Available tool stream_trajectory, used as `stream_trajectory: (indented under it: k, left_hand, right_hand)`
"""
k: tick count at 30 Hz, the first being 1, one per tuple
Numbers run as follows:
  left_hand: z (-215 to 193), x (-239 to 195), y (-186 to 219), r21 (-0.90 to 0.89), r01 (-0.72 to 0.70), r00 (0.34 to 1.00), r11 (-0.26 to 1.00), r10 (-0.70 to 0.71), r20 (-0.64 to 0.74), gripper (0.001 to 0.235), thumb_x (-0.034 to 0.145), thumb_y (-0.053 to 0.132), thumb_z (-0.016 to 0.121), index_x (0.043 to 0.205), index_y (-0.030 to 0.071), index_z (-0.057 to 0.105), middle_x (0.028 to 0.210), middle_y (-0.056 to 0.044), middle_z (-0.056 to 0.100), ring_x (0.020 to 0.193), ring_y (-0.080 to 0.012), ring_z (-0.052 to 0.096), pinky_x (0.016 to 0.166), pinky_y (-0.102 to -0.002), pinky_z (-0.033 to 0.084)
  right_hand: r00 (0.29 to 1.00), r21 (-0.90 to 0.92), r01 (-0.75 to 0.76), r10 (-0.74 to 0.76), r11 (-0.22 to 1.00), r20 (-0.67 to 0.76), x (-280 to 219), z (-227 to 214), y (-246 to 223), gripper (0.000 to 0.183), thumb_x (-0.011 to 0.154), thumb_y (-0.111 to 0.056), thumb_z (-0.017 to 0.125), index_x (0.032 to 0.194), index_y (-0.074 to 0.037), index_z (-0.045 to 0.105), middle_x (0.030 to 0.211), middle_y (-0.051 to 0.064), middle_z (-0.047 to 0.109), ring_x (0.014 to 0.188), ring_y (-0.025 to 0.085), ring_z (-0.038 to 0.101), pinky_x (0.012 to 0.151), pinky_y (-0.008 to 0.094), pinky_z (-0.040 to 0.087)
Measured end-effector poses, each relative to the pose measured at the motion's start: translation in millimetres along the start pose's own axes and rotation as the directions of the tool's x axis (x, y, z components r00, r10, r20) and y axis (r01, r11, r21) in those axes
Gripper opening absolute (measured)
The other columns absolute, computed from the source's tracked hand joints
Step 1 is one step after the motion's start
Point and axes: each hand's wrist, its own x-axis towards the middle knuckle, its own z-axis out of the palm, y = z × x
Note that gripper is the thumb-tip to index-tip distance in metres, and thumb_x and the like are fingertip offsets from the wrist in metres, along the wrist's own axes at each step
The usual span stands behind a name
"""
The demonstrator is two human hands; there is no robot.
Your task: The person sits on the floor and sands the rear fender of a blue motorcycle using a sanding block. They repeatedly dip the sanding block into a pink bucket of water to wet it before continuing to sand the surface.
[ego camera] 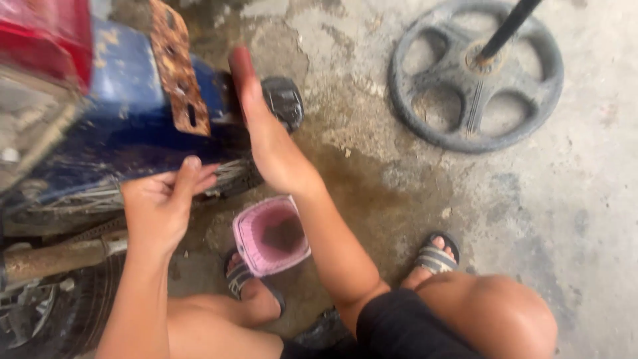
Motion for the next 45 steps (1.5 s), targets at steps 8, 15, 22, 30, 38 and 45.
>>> stream_trajectory:
  k: [8, 15, 22, 30, 38, 45]
  left_hand:
    - [-1.6, 0.3, -11.2, -0.027, -0.026, 0.999, 0.999, 0.028, 0.046, 0.037, 0.107, 0.021, 0.060, 0.096, -0.011, 0.074, 0.100, -0.017, 0.077, 0.087, -0.0231, 0.078, 0.082, -0.026, 0.065]
    - [1.8, -0.8, -13.1, -0.061, -0.072, 0.996, 0.996, 0.075, 0.051, 0.035, 0.106, 0.020, 0.063, 0.098, -0.012, 0.073, 0.097, -0.017, 0.075, 0.087, -0.0226, 0.077, 0.087, -0.031, 0.070]
    - [-4.2, -4.0, -8.0, 0.007, 0.023, 0.999, 1.000, -0.023, 0.048, 0.038, 0.106, 0.026, 0.063, 0.096, -0.008, 0.075, 0.099, -0.014, 0.078, 0.089, -0.0218, 0.080, 0.081, -0.023, 0.064]
    - [-4.4, -3.6, -11.2, -0.068, 0.036, 0.998, 0.997, -0.033, 0.045, 0.041, 0.105, 0.025, 0.064, 0.085, -0.010, 0.070, 0.099, -0.018, 0.077, 0.087, -0.0232, 0.080, 0.084, -0.028, 0.068]
    - [-3.8, -2.5, -3.0, -0.019, 0.082, 0.996, 0.996, -0.081, 0.047, 0.041, 0.101, 0.029, 0.065, 0.088, -0.009, 0.075, 0.099, -0.015, 0.079, 0.086, -0.0214, 0.081, 0.077, -0.023, 0.065]
    - [-3.2, 5.2, -1.8, -0.075, 0.047, 0.999, 0.996, -0.045, 0.030, 0.040, 0.103, 0.028, 0.063, 0.092, -0.009, 0.073, 0.099, -0.016, 0.079, 0.086, -0.0208, 0.080, 0.078, -0.024, 0.066]
  right_hand:
    - [0.999, 0.330, 0.028, -0.011, 0.943, -0.051, 3.1, -11.8, 45.0, 0.072, 0.108, -0.052, 0.014, 0.165, -0.007, 0.015, 0.171, 0.007, 0.018, 0.161, 0.020, 0.017, 0.137, 0.034, 0.004]
    - [0.969, 0.387, 0.248, -0.222, 0.888, -0.113, 17.7, -22.3, 68.1, 0.099, 0.080, 0.023, 0.028, 0.168, -0.016, 0.002, 0.173, 0.026, 0.026, 0.165, 0.034, 0.030, 0.145, 0.048, 0.019]
    - [0.997, 0.459, 0.075, -0.058, 0.885, -0.052, 25.5, -13.1, 69.1, 0.089, 0.101, -0.071, 0.016, 0.162, -0.006, 0.025, 0.172, 0.014, 0.023, 0.164, 0.025, 0.021, 0.139, 0.041, 0.013]
    - [0.999, 0.435, 0.012, 0.005, 0.901, -0.038, 14.3, -12.1, 64.0, 0.107, 0.088, -0.079, 0.007, 0.164, -0.005, 0.015, 0.175, 0.017, 0.010, 0.165, 0.028, 0.009, 0.136, 0.041, 0.007]
    - [0.994, 0.348, 0.035, 0.003, 0.937, -0.108, 8.9, -15.4, 61.8, 0.108, 0.089, -0.078, 0.008, 0.161, 0.002, 0.016, 0.173, 0.021, 0.006, 0.163, 0.030, 0.004, 0.132, 0.045, 0.005]
    - [0.997, 0.448, -0.039, 0.065, 0.893, -0.042, -11.2, -19.3, 61.8, 0.116, 0.082, -0.084, 0.008, 0.161, -0.001, 0.028, 0.167, 0.017, 0.031, 0.163, 0.028, 0.017, 0.135, 0.040, 0.006]
